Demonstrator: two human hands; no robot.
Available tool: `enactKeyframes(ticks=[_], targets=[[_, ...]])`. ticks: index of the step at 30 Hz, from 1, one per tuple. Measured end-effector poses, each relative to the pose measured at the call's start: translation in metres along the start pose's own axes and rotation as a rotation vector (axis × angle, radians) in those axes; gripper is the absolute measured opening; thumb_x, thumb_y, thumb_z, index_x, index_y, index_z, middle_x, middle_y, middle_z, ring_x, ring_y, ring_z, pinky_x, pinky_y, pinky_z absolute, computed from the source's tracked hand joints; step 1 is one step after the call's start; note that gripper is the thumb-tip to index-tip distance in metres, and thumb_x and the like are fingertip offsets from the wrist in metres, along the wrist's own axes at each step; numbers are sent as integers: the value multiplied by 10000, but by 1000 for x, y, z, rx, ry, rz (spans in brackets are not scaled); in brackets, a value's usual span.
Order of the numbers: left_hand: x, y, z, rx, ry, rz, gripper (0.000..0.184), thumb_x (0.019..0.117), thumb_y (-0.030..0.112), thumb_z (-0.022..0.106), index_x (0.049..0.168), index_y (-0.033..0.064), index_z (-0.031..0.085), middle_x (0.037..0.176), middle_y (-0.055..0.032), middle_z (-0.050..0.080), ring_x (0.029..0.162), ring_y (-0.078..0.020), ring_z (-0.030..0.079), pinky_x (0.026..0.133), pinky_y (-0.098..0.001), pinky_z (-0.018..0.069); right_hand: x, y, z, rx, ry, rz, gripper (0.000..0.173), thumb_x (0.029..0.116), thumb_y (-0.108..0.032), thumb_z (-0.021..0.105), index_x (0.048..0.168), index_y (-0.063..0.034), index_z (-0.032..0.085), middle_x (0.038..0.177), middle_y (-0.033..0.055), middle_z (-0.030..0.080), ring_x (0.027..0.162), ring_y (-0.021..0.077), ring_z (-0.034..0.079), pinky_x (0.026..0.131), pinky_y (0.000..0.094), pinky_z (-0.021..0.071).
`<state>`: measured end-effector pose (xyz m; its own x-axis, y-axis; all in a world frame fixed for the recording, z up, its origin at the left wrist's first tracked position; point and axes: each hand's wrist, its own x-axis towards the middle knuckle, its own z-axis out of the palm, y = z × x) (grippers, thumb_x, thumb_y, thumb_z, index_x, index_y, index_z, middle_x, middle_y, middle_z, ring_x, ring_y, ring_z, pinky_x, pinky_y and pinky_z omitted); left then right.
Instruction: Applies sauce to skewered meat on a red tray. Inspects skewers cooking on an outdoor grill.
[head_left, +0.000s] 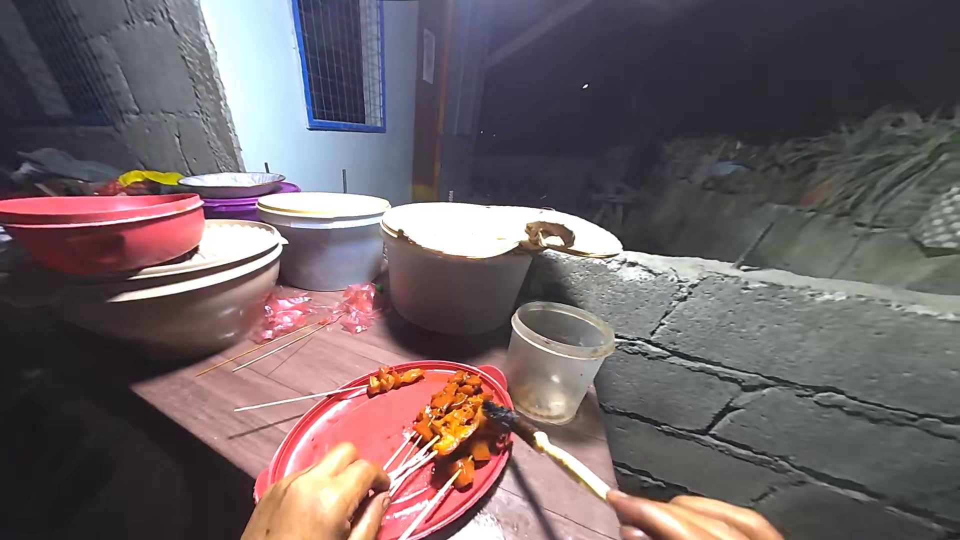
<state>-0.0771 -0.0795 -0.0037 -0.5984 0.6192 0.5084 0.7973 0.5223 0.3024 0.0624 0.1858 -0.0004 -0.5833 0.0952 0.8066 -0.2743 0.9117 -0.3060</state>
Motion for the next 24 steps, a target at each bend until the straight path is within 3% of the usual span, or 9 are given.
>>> enactKeyframes(ticks=[4, 7, 9, 10, 12, 15, 18, 21, 24], targets=[[3, -6, -7, -97, -8, 2, 281, 1019, 343, 597, 985, 126, 773, 857, -57, 701, 766, -176, 677, 648, -371, 558, 11, 6, -7, -24, 20, 5, 219, 1021, -105, 592, 984, 53, 739, 829, 180, 686, 864, 246, 600, 884, 309, 462], [18, -24, -10, -36, 161, -49, 353, 1035, 403, 542, 980, 156, 789, 880, 3, 721, 799, -111, 680, 697, -331, 568, 30, 7, -28, -52, 56, -51, 226, 1034, -83, 564, 1004, 96, 700, 866, 229, 689, 869, 261, 625, 888, 340, 485], [31, -45, -8, 108, 255, -112, 353, 1014, 425, 523, 974, 198, 790, 916, 46, 719, 876, -121, 679, 756, -364, 570, 47, 12, -41, -110, 116, -82, 231, 1023, -61, 565, 989, 131, 688, 856, 251, 686, 848, 250, 654, 880, 345, 514], [37, -56, -8, 167, 256, -143, 329, 1002, 395, 533, 997, 188, 789, 968, 26, 721, 952, -172, 677, 808, -420, 566, 57, 15, -45, -135, 144, -79, 234, 1014, -48, 566, 988, 150, 688, 858, 261, 685, 852, 245, 651, 887, 347, 507], [45, -73, -8, 242, 162, -220, 271, 991, 307, 596, 1069, 131, 788, 1058, -71, 726, 1071, -303, 662, 895, -549, 535, 73, 30, -48, -199, 152, -47, 274, 1024, -90, 544, 1024, 138, 695, 888, 237, 680, 867, 239, 631, 872, 366, 507], [51, -81, -6, 300, -90, -385, 239, 991, 261, 650, 1140, 125, 778, 1091, -114, 736, 1104, -330, 660, 974, -567, 486, 95, 56, -35, -316, 107, 11, 340, 1026, -208, 506, 1076, 38, 736, 942, 201, 722, 879, 344, 670, 819, 520, 525], [50, -79, -3, 247, -185, -430, 195, 985, 188, 646, 1107, 105, 773, 1039, -135, 733, 1023, -335, 692, 932, -577, 517, 119, 71, -11, -313, 1, 79, 247, 1014, -169, 562, 1038, -25, 762, 924, 167, 724, 877, 371, 675, 766, 566, 519], [45, -77, 1, 218, -95, -400, 120, 945, 115, 684, 1008, 104, 785, 979, -123, 729, 960, -322, 704, 859, -573, 547, 141, 82, 12, -308, -219, 233, 132, 995, -131, 664, 967, -65, 775, 907, 146, 725, 912, 369, 682, 783, 605, 522], [48, -72, -3, 203, -173, -425, 140, 940, 126, 686, 1036, 86, 778, 1000, -130, 714, 971, -310, 692, 876, -536, 544, 159, 92, 31, -356, -439, 322, 122, 979, -192, 698, 971, -113, 791, 949, 114, 730, 992, 352, 659, 833, 587, 516]])
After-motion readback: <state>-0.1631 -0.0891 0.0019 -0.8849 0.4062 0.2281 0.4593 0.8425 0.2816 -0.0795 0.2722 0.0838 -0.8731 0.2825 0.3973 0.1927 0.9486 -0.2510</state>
